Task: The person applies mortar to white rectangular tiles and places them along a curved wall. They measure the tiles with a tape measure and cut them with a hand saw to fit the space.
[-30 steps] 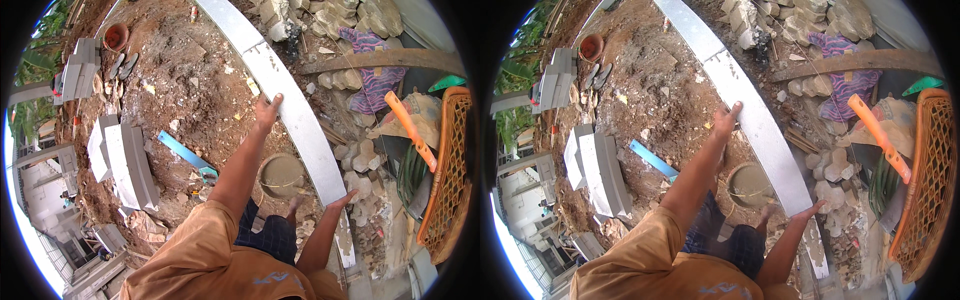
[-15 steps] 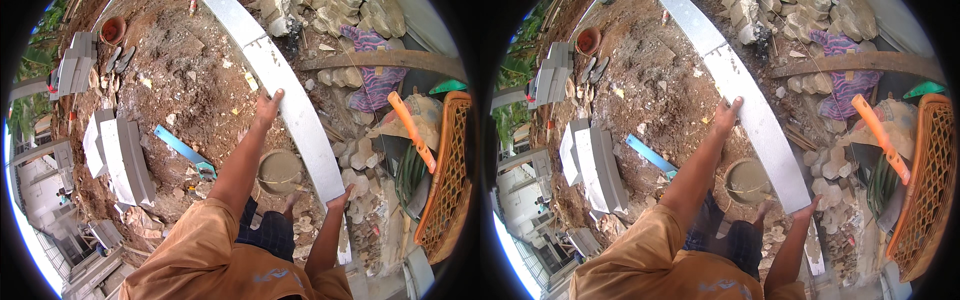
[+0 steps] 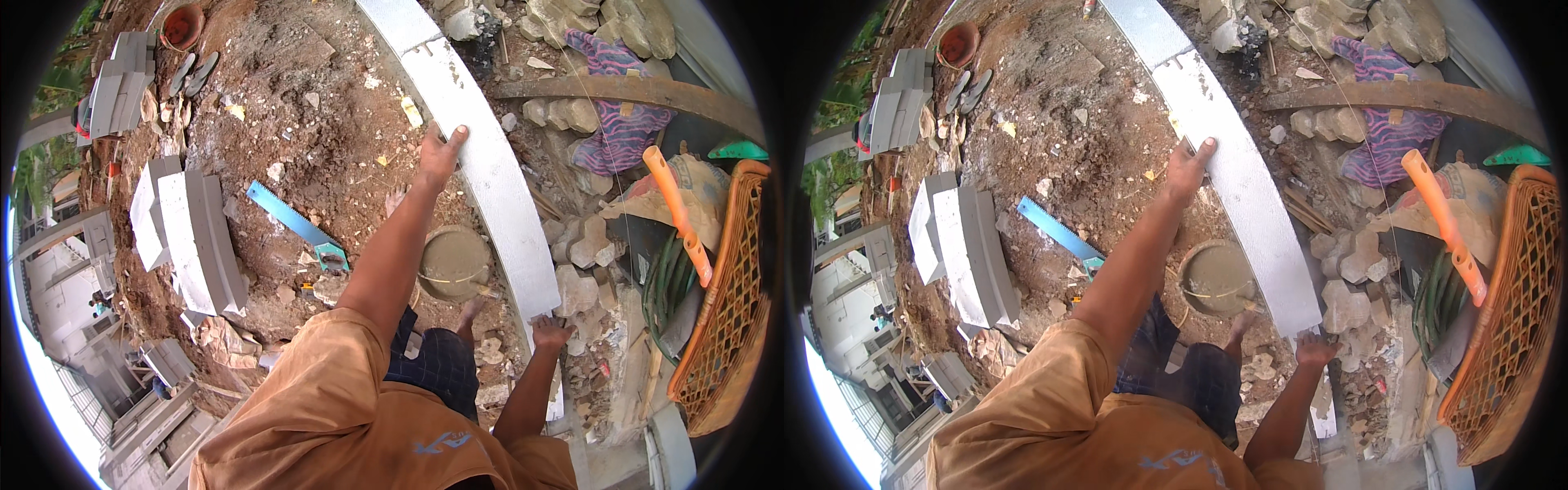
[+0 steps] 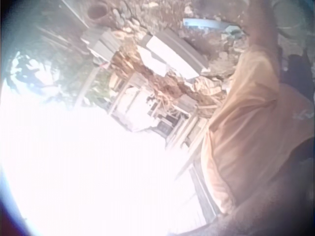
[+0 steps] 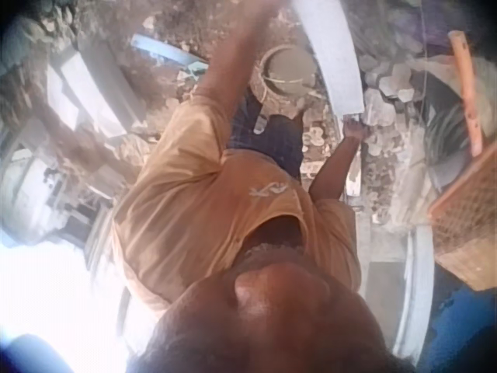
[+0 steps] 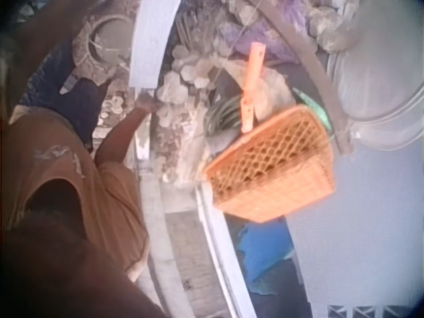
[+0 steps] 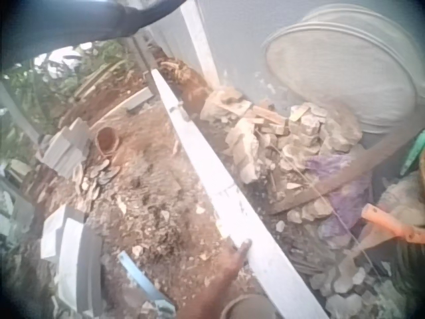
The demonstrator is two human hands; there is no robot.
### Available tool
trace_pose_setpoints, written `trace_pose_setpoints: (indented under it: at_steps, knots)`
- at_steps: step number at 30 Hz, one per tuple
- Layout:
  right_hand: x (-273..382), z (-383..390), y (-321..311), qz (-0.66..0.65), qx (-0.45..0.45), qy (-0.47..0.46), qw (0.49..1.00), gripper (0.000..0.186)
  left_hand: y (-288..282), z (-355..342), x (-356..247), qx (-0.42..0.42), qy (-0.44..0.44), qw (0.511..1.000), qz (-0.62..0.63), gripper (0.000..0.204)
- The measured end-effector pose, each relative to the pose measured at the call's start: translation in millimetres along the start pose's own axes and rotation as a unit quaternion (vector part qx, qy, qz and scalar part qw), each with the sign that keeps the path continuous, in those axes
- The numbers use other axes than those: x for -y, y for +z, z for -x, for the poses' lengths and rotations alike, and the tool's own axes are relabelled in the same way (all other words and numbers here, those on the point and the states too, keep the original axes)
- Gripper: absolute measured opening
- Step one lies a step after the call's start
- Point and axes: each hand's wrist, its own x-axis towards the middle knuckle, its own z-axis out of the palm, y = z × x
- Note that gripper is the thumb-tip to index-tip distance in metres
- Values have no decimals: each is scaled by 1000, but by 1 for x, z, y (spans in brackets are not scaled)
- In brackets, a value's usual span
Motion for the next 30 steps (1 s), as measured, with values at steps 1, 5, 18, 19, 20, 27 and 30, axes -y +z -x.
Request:
trace_pose_setpoints:
  at_steps: [1, 5, 18, 19, 20, 27, 30]
  knots:
    - [-13, 17, 21, -19, 187, 34, 982, 106, -3, -5, 7, -5, 8, 1000, -1, 66]
    - [-30, 21, 62, 13, 306, 46, 951, 99, 4, -8, 11, -26, 52, 998, 14, 69]
    - [-15, 20, 31, 35, 262, 37, 964, 95, 2, 2, -5, -4, -31, 999, 19, 60]
    - [-10, 33, 31, 0, 235, 52, 971, 95, -2, 0, -1, -2, -29, 999, 20, 59]
    - [-9, 42, 35, -35, 207, 67, 975, 95, -3, -2, -1, -3, -13, 1000, 24, 58]
    - [-9, -6, 39, 152, 303, 50, 940, 93, 0, 1, -6, 14, -36, 999, 13, 66]
    - [20, 28, 59, 354, 101, -289, 884, 93, 1, -5, -2, 12, -2, 1000, 19, 63]
